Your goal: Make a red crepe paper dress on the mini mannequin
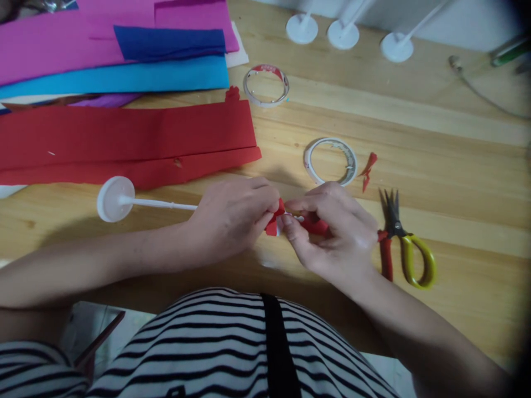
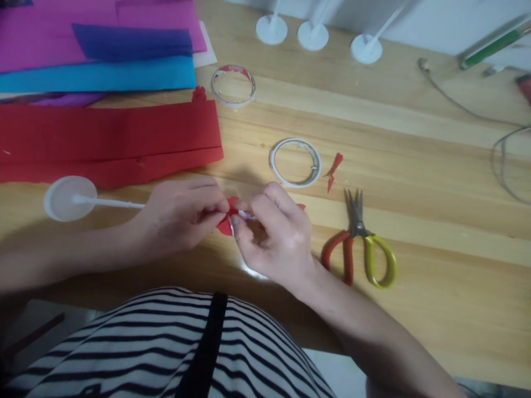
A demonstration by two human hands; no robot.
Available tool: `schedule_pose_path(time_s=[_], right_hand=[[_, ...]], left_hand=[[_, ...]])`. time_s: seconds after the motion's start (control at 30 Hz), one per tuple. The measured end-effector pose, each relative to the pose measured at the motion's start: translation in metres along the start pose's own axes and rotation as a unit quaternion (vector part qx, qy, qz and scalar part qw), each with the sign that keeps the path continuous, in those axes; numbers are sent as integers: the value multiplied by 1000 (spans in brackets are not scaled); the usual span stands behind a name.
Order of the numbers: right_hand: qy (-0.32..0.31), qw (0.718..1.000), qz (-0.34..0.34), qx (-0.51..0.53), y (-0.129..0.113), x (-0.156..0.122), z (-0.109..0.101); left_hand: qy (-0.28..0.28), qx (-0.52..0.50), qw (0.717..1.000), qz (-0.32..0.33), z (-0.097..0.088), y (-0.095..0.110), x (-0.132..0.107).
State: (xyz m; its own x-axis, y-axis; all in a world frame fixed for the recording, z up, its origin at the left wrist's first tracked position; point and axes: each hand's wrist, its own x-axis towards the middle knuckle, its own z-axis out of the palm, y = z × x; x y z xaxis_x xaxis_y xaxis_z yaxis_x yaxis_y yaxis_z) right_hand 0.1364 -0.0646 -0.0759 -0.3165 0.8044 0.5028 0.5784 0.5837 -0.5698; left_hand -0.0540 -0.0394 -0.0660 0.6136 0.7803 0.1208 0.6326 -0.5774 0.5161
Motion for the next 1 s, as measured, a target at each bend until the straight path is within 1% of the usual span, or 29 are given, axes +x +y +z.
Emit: schedule_pose_path(time_s=[0.17, 0.3, 0.43, 0.5, 0.63, 0.7, 0.87, 1.0], right_hand=[[-8, 999, -23, 23, -2, -1, -2], [-15, 1000, -6, 21, -2, -3, 0], [-6, 1000, 4, 25, -1, -2, 2], [3, 999, 12, 33, -1, -2, 2], [-5, 999, 40, 31, -1, -1, 0], [-8, 998, 44, 32, -1, -2, -1], [10, 998, 44, 46, 3, -4, 1], [12, 996, 63, 59, 4, -3, 1]], left_hand=[[3, -27, 1000, -10, -1, -1, 2], [-28, -19, 999, -41, -4, 2, 4], [-54, -21, 996, -61, -6, 4, 6], [-53, -15, 997, -57, -7, 4, 6], [-49, -29, 997, -58, -10, 2, 5], [-54, -38, 996, -62, -12, 2, 6], [-74, -22, 995, -56, -14, 4, 9], [-61, -18, 997, -30, -13, 3, 8]])
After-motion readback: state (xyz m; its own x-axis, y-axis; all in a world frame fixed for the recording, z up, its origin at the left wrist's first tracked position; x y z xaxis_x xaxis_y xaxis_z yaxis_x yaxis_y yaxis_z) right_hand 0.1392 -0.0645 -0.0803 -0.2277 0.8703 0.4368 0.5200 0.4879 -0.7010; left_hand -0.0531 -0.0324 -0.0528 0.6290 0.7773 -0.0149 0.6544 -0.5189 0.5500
